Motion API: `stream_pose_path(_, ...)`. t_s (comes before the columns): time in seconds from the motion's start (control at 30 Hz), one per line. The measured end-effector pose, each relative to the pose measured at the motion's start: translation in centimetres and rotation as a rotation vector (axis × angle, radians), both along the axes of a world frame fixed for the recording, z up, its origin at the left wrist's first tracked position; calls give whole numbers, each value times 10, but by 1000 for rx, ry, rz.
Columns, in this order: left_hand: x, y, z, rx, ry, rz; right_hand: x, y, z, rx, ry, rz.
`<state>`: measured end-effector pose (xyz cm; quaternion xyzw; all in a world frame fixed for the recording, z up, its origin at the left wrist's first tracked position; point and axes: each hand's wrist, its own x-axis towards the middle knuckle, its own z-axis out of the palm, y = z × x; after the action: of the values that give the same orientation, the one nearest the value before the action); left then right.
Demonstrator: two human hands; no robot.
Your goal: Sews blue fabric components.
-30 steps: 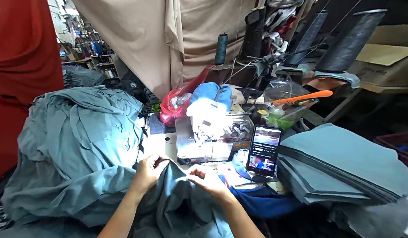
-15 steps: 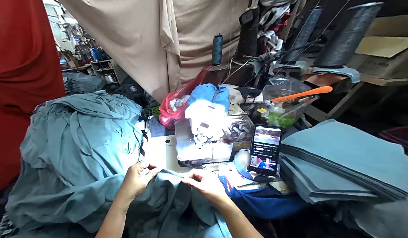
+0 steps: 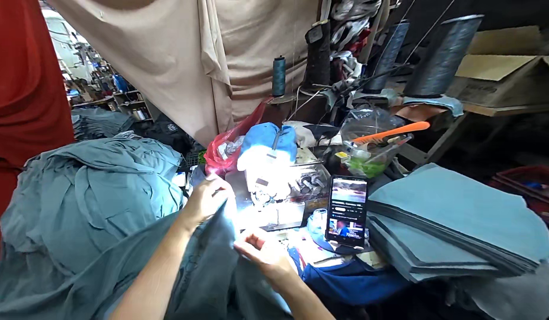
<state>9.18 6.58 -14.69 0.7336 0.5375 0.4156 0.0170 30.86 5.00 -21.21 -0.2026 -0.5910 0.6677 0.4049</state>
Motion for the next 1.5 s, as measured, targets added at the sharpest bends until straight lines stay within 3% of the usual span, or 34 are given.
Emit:
stream_pose_path(0.1, 34, 31, -17, -404, 2, 34, 31, 17, -36, -54, -137, -106)
stream_pose_path(0.17, 38, 40, -38, -445, -39, -62, 45, 21, -57, -137, -207, -149)
stream_pose_path(0.23, 45, 40, -47, -385, -71, -67, 53, 23, -68, -200, -231, -172)
stream_pose_path(0.4, 70, 13, -68, -119, 187, 260, 55, 25, -76, -227, -240, -134)
stream_pose_path(0.5, 75, -13, -97, 139, 234, 364, 55, 23, -75, -222, -242, -130)
stream_pose_path(0.63, 82, -36, -112, 169, 307, 444, 59, 20, -73, -177, -225, -132)
stream_pose_path(0.9, 76, -18, -98, 37, 183, 262, 63, 15, -71, -145, -202, -134)
stream_pose_path(1.5, 72, 15, -86, -34, 152, 283, 52, 39, -54, -153, -222, -236)
